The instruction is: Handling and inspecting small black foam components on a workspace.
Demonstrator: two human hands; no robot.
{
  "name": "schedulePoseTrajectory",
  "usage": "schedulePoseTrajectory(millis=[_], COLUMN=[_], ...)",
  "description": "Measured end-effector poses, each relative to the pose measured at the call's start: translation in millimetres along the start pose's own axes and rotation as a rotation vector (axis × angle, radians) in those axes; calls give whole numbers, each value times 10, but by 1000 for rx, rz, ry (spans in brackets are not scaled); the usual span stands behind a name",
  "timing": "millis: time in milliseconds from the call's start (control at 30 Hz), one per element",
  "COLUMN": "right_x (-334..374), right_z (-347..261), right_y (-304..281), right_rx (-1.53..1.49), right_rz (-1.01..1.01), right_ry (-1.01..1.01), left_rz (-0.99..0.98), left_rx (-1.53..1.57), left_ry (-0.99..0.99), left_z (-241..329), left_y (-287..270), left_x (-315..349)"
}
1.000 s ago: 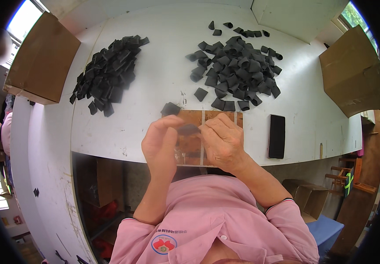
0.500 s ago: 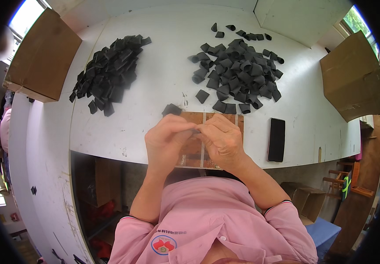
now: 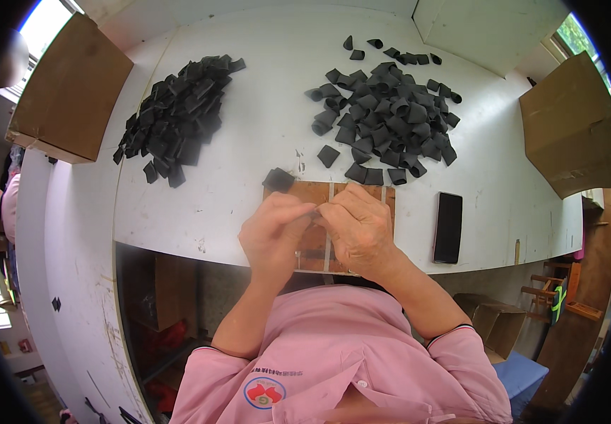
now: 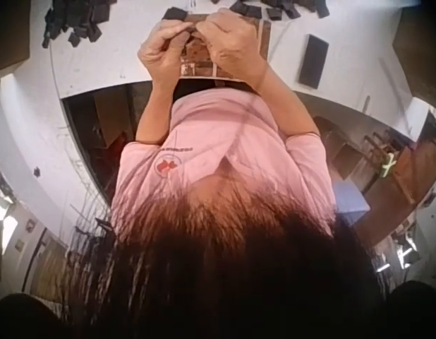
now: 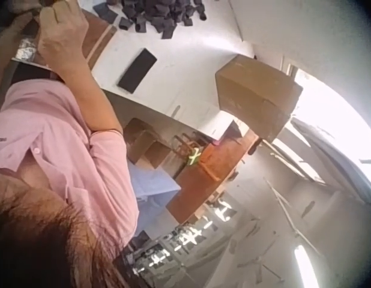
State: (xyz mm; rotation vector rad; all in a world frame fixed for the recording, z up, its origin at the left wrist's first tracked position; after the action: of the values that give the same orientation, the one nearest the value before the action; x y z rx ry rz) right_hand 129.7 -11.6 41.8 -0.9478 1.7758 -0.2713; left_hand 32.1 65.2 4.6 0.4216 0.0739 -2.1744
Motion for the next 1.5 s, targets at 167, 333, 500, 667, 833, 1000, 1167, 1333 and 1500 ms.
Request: schedulePoseTrajectory(millis=[167,333,500,667,833,1000,1167,1333,1500], right_x=[-86,-55,518,815,715,560,783,836,816], right_z=[-5,574,617,261,-6,-54,216,259,199], right_y=[-62,-233,-31,196,108,102,214,188,181], right_rx=[52,-948,-674,-458,-272,-478,-1073,-1326,-1447], right_rz=[-61,-30,-31,-299,-278,-123,-42,-35,-87], right_ry=[-6,747,936,654,454,433,823,1038,1085], left_rz=[-37,276,96,94,-12,-142,-106,-146,-216], left_rx=[-129,-447,-1113,-764,321,685,585,549,525], left_ry=[88,-256,-216,-256,-898,-1156,-908,-780,-844], left_z=[-69,-862,-1582,-1376,-764,-587,-473,-241,-272], left_y=[-38,-518,-673,-689,-301,24,104,92,167], left_x=[-10,-265,-408,-344,118,584,584,459,461])
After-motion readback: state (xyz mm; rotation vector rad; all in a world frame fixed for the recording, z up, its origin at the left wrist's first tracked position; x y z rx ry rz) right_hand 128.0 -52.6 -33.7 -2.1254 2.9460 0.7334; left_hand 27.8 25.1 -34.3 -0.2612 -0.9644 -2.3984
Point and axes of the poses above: each hand's wrist, its own x-axis away from the middle knuckle, its own y-axis out of the palm, z = x × y, the point moved 6 cm from there along -x, towards the middle knuckle, and after that the axes turned 3 degrees about -y, right-handed, at the moved point
